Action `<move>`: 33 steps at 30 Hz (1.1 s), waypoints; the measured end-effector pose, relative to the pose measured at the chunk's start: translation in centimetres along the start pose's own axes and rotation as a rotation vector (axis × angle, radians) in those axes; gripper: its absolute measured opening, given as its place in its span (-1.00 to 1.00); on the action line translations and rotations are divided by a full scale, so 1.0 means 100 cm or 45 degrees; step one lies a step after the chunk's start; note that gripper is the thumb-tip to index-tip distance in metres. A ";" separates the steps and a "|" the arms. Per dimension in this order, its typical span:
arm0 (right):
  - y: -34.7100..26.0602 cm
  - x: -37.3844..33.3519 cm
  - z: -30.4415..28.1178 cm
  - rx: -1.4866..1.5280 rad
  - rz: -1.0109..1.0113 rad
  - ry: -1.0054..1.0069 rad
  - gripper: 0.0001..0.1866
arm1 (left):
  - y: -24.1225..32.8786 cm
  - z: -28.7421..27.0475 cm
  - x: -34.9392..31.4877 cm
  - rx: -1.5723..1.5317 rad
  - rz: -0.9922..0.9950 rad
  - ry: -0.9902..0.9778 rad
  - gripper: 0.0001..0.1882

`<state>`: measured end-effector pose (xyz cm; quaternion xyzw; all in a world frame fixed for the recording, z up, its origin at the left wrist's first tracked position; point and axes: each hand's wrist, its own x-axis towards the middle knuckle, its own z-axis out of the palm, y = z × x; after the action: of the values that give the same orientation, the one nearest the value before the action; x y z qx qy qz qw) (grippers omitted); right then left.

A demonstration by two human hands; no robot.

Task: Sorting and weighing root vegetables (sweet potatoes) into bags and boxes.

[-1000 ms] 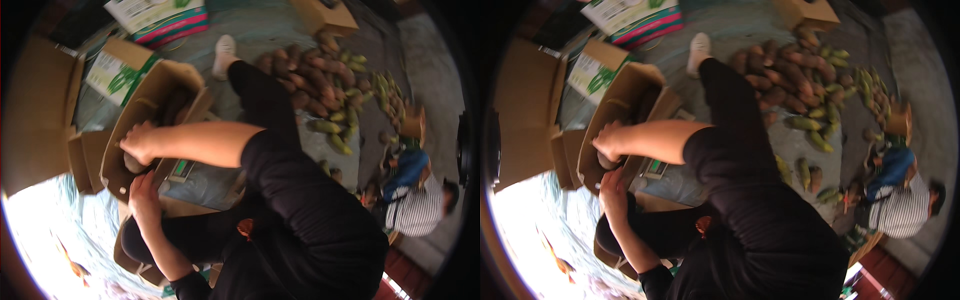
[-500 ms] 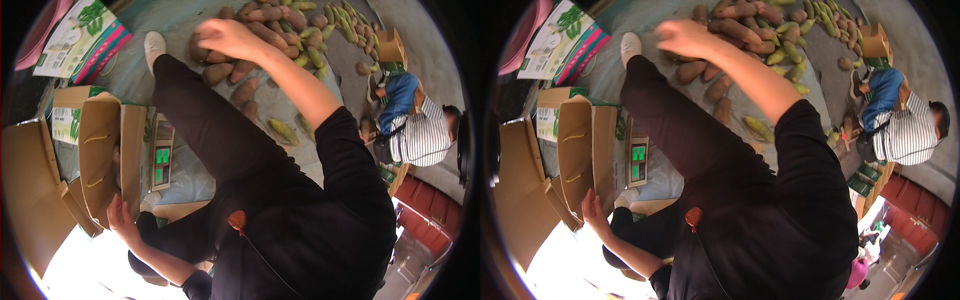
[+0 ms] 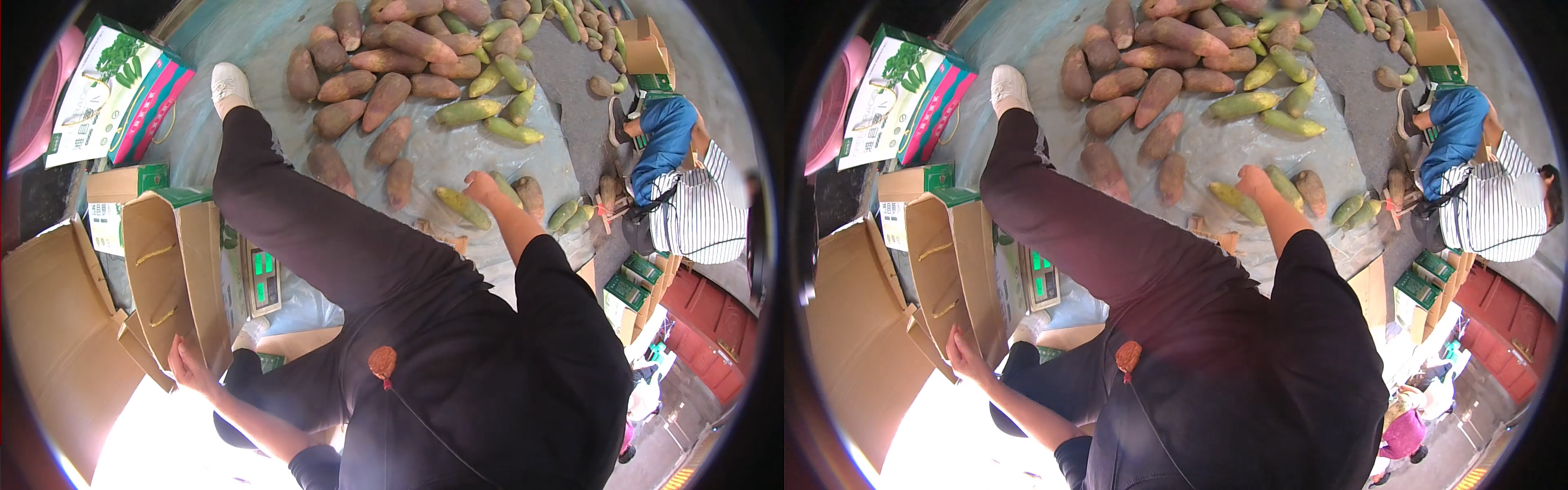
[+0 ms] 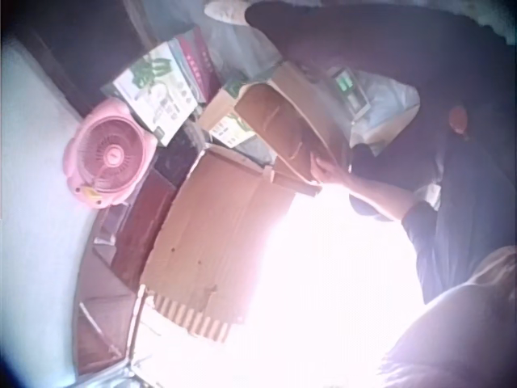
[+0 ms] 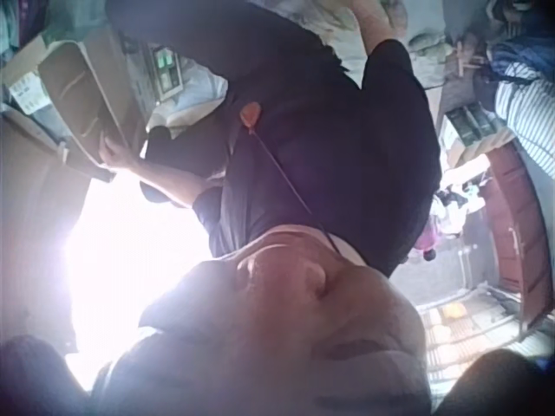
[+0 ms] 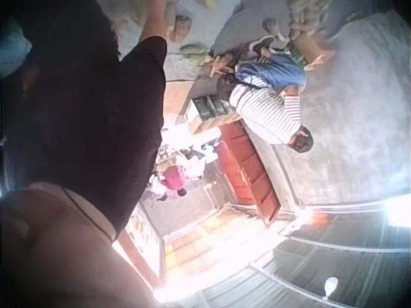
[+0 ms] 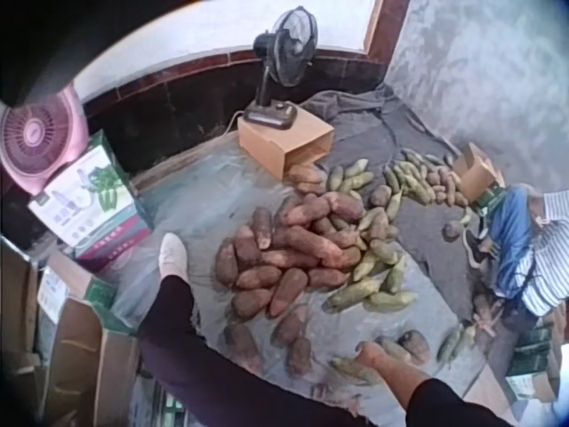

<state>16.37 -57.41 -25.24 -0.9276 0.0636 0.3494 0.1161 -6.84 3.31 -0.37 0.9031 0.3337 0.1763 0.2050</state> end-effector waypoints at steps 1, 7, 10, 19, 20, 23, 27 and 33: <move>0.003 0.001 0.007 -0.014 0.050 -0.016 -0.56 | -0.003 0.002 0.001 -0.046 -0.011 0.031 -0.76; -0.004 0.011 0.026 0.041 0.019 0.031 -0.56 | -0.001 0.001 -0.001 -0.065 -0.085 0.082 -0.75; -0.004 0.013 0.025 0.059 0.007 0.048 -0.58 | 0.004 0.003 0.001 -0.040 -0.105 0.078 -0.74; -0.038 0.000 0.023 0.098 -0.006 0.020 -0.62 | -0.003 -0.001 0.001 -0.037 -0.098 0.093 -0.72; -0.041 0.000 0.022 0.117 0.002 -0.018 -0.62 | -0.003 -0.002 0.001 -0.027 -0.103 0.098 -0.73; -0.046 0.000 0.021 0.092 -0.012 -0.004 -0.63 | -0.010 -0.001 0.002 -0.031 -0.072 0.098 -0.74; -0.048 0.003 0.020 0.044 -0.011 -0.004 -0.62 | -0.010 0.004 0.005 -0.066 -0.080 0.099 -0.75; -0.054 0.003 0.018 0.054 -0.059 -0.017 -0.61 | -0.006 0.003 0.005 -0.063 -0.073 0.087 -0.75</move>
<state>16.52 -51.70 -25.82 -0.9238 0.0488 0.3513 0.1442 -6.67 3.99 -0.81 0.8812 0.3619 0.2092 0.2208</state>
